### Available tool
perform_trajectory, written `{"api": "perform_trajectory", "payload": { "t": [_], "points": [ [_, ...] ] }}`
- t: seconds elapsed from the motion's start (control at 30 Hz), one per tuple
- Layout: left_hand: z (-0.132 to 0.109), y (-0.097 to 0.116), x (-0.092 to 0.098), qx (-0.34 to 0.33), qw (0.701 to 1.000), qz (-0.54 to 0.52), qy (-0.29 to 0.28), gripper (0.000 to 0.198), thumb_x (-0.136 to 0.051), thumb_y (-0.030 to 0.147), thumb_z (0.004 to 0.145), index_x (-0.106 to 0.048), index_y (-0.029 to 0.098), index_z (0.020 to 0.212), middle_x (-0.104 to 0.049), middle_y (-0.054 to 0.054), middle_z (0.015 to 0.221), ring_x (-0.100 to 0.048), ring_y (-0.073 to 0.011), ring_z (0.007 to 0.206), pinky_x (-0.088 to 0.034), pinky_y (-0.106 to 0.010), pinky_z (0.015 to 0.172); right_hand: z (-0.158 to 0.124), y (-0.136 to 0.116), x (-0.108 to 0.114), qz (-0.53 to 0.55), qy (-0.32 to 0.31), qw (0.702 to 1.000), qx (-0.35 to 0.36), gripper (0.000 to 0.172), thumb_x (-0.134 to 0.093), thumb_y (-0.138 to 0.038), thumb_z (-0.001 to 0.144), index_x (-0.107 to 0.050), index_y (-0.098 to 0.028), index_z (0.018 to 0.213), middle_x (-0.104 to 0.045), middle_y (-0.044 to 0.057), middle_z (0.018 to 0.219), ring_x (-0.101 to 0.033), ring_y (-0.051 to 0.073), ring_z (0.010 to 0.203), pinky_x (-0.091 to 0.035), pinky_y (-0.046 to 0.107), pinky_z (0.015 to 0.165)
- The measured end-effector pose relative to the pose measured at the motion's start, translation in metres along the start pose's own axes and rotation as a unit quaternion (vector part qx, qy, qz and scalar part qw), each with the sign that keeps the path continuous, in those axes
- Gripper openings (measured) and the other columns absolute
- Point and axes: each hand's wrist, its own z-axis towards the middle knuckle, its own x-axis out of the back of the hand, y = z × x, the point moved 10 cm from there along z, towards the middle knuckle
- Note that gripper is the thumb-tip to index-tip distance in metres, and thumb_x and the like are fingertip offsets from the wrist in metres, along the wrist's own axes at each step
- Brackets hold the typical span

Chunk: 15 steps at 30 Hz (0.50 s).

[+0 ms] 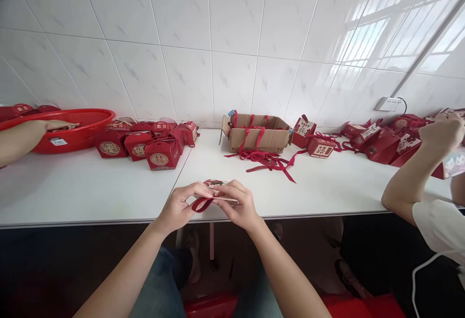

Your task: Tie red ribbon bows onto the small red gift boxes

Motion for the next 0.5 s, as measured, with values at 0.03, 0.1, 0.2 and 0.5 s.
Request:
{"api": "perform_trajectory", "payload": {
  "t": [0.03,0.1,0.2,0.5],
  "points": [
    [0.006,-0.005,0.003,0.004,1.0,0.009,0.01,0.015,-0.053,0.01,0.081,-0.065,0.018,0.085,-0.068,-0.004,0.084,-0.065,-0.0146,0.081,-0.052,-0.027,0.076,0.007,0.007,0.001,0.0,-0.004,1.0,-0.01,0.021,-0.065,-0.024,0.08,-0.066,-0.024,0.102,-0.066,0.004,0.079,-0.062,0.016,0.069,-0.052,0.03,0.062],
    [0.023,-0.018,0.011,0.025,0.999,0.015,0.028,0.015,-0.053,0.012,0.08,-0.065,0.018,0.084,-0.068,-0.003,0.082,-0.065,-0.0142,0.077,-0.052,-0.024,0.07,0.023,0.028,0.002,-0.003,-0.005,0.999,-0.034,0.013,-0.066,-0.028,0.08,-0.07,-0.023,0.092,-0.066,0.004,0.076,-0.061,0.015,0.067,-0.051,0.028,0.06],
    [0.054,-0.043,0.018,0.055,0.998,0.005,0.039,0.012,-0.056,0.018,0.079,-0.067,0.017,0.085,-0.07,-0.005,0.086,-0.066,-0.0162,0.081,-0.053,-0.025,0.071,0.046,0.071,-0.001,0.033,-0.017,0.995,-0.088,0.015,-0.068,-0.032,0.077,-0.071,-0.021,0.087,-0.07,0.004,0.078,-0.064,0.017,0.069,-0.052,0.03,0.063],
    [0.107,-0.118,0.033,0.083,0.99,-0.086,0.069,0.022,-0.063,0.03,0.076,-0.069,0.014,0.089,-0.071,-0.008,0.094,-0.066,-0.0201,0.09,-0.053,-0.03,0.081,0.075,0.149,-0.009,0.062,0.02,0.985,-0.16,0.022,-0.067,-0.037,0.076,-0.072,-0.018,0.086,-0.071,0.005,0.078,-0.065,0.019,0.071,-0.051,0.029,0.062]
  ]
}}
